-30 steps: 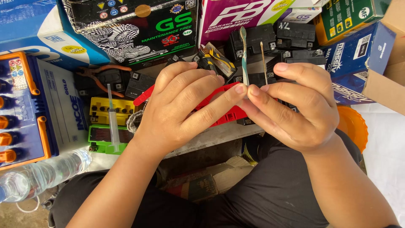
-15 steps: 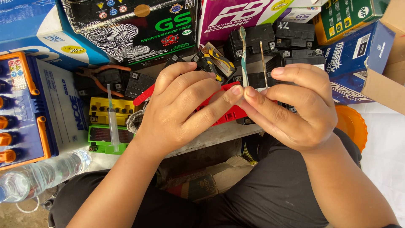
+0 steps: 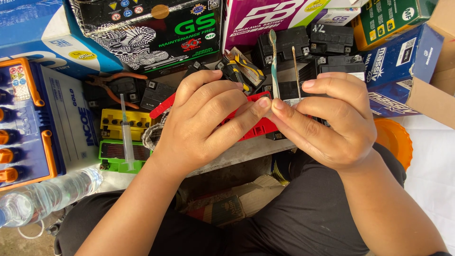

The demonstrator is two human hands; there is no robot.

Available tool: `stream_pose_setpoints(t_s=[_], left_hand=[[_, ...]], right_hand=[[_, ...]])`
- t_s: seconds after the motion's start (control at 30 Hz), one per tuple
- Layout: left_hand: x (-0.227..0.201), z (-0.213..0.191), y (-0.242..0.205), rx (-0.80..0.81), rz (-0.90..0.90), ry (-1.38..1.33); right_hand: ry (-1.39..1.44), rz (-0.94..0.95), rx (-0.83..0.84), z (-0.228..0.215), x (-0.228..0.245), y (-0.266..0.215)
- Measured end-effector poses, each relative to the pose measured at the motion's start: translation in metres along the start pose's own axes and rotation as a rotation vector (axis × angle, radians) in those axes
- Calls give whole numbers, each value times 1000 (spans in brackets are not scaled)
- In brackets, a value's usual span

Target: Refilling battery cells with electrolyte using a syringe

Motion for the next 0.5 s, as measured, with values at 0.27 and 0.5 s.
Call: stream_pose_setpoints(t_s=[0.27,0.5], left_hand=[[0,1,-1,-6,2,-14],[0,2,-1,-21,-5,-22]], right_hand=[[6,-19,5,1,-1,1],[14,-25,14,1,-1,0]])
Point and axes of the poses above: each hand's wrist, its own y-axis towards the middle knuckle, its own z-axis out of the palm, x = y × z, the point moved 1 cm from there along y, towards the middle knuckle, and after that the axes turned 2 degrees about y, right-handed, at the moved point
